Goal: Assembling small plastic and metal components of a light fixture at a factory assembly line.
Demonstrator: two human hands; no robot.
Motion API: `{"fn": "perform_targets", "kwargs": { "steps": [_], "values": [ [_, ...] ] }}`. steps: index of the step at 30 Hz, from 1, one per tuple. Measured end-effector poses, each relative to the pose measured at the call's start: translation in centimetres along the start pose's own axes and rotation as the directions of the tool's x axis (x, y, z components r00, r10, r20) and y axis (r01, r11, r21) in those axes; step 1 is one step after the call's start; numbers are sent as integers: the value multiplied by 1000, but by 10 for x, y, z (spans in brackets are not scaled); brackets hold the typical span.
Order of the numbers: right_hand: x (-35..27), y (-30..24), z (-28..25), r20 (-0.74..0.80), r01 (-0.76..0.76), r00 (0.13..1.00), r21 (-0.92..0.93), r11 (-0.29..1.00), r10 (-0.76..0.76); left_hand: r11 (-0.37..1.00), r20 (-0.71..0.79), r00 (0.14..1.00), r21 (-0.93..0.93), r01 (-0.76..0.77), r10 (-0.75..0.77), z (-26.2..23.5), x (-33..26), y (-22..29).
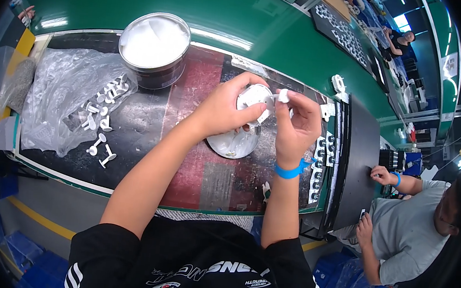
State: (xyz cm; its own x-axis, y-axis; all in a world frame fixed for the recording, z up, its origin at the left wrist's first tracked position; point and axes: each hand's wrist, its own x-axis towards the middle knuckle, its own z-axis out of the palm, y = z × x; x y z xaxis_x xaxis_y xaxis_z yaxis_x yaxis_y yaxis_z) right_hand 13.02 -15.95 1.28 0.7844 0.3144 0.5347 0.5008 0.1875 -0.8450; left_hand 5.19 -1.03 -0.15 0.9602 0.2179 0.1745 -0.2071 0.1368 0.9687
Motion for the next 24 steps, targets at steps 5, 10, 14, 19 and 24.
{"fn": "perform_targets", "kwargs": {
  "steps": [5,10,14,19,24],
  "values": [
    [5,4,-7,225,167,966,-155,974,-130,995,13,997,-58,-77,78,-2,-2,-2],
    [11,7,-11,142,95,986,-51,994,-87,997,-5,999,-48,-54,53,0,1,-6],
    [19,17,-29,174,34,985,-71,997,-22,980,-54,998,-197,2,-13,-9,6,-9],
    [0,50,-42,90,-67,992,-234,970,90,834,-104,977,-541,103,-188,-15,24,-9],
    [11,21,-39,76,54,997,-315,948,-31,950,-353,891,-233,210,-283,-30,70,-31]
  ]
}}
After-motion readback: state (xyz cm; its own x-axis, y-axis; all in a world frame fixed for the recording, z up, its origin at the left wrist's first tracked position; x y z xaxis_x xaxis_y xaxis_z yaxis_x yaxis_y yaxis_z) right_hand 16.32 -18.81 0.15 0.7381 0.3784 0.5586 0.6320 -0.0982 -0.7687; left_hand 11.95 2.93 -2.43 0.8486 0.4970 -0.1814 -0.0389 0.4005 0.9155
